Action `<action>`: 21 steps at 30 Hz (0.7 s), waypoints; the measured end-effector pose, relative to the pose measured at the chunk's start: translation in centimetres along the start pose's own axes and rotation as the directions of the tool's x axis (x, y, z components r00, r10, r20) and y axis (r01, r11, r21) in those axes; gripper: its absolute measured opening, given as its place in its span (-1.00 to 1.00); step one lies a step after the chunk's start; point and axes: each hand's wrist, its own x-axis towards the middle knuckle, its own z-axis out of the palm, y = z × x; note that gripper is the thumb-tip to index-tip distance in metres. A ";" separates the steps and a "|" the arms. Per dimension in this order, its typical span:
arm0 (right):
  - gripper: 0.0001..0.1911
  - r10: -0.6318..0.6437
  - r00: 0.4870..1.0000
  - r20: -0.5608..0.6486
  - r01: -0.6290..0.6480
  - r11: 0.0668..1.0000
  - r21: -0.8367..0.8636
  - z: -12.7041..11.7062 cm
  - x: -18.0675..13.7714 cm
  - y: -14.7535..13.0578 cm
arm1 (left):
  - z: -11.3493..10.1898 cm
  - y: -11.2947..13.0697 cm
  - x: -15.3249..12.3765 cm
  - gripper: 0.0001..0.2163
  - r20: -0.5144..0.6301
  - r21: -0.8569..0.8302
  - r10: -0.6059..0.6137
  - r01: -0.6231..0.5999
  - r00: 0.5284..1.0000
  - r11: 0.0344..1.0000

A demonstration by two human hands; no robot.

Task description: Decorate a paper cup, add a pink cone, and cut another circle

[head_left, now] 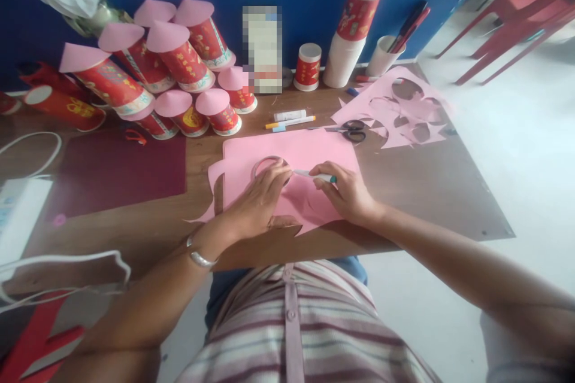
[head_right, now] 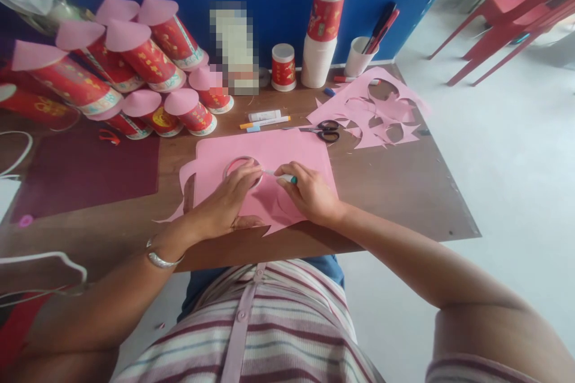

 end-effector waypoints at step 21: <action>-0.90 -0.217 0.974 -0.062 0.219 0.976 0.017 -0.6 -2.3 -3.2 | 0.2 -0.1 0.0 0.01 0.008 -0.023 -0.053 0.054 0.999 0.998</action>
